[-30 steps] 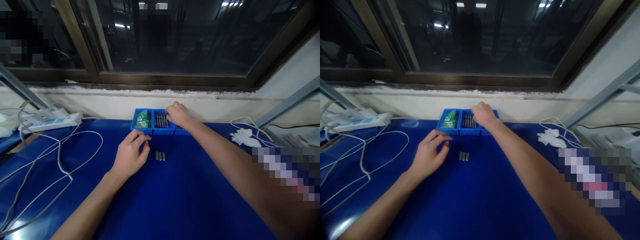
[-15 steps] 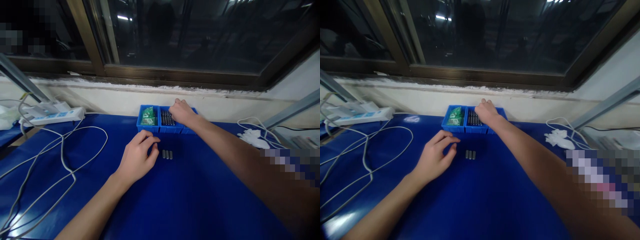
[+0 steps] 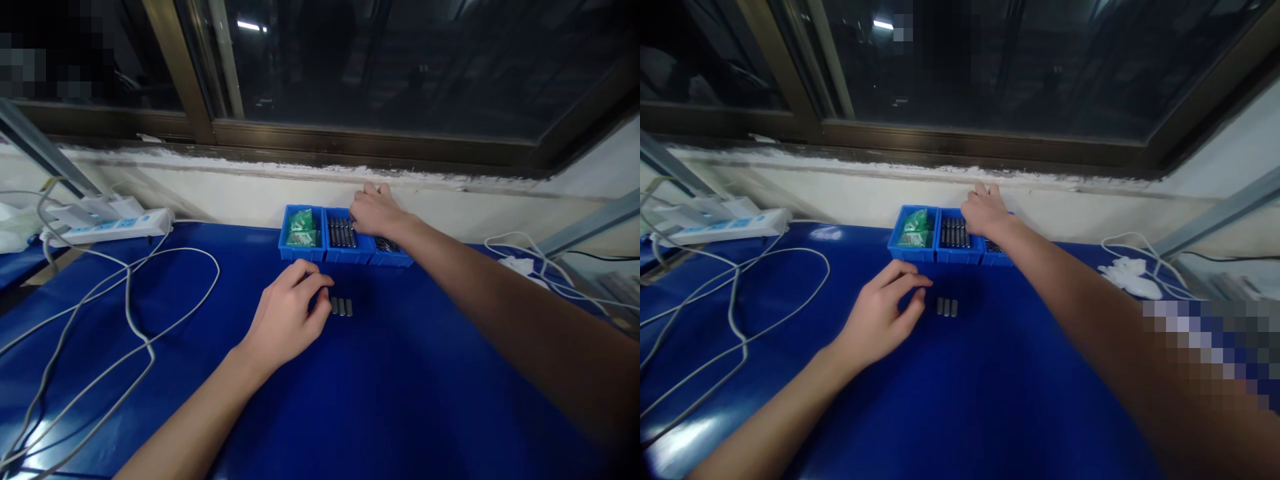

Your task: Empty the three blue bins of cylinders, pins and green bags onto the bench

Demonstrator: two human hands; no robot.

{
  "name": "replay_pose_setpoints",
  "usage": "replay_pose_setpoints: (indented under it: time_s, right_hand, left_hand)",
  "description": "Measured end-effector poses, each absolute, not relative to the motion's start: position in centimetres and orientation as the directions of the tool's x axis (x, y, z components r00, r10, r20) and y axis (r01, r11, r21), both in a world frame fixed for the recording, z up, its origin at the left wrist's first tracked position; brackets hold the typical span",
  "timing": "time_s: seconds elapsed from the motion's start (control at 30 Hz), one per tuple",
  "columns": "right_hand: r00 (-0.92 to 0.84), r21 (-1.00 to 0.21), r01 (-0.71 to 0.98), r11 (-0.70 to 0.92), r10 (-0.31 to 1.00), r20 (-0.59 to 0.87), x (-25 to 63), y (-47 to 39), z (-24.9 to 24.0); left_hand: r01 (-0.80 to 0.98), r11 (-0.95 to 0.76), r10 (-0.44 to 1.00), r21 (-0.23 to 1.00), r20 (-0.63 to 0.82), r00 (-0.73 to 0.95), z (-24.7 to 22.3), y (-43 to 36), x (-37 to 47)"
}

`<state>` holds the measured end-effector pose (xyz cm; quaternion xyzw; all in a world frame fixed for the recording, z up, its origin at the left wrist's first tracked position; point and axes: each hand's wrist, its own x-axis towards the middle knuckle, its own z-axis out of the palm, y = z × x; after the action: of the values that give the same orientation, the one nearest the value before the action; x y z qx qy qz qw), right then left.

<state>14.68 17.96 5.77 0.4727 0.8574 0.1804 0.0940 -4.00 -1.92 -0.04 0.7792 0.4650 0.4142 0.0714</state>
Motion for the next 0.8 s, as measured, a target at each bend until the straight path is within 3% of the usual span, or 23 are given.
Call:
replay_pose_setpoints:
  time_s: [0.2,0.6,0.7,0.8]
  right_hand:
    - [-0.462,0.402,0.800,0.445,0.885,-0.059,14.1,18.2,5.2]
    - [-0.466,0.342,0.826,0.448,0.884,-0.032,14.3,18.9,5.2]
    - [-0.492,0.282,0.842,0.459,0.869,0.055,14.6,18.4,6.1]
    - [-0.558,0.207,0.830,0.518,0.778,0.288,15.1,16.2,7.4]
  left_hand:
    - [0.660,-0.558,0.793,0.504,0.557,0.245,-0.2,-2.0,-4.0]
    - [0.663,-0.542,0.817,0.517,0.509,0.271,-0.3,-1.9,-4.0]
    - [0.675,-0.530,0.830,0.513,0.477,0.289,-0.3,-1.9,-4.2]
    - [0.705,-0.518,0.845,0.485,0.417,0.334,-0.4,-1.7,-4.4]
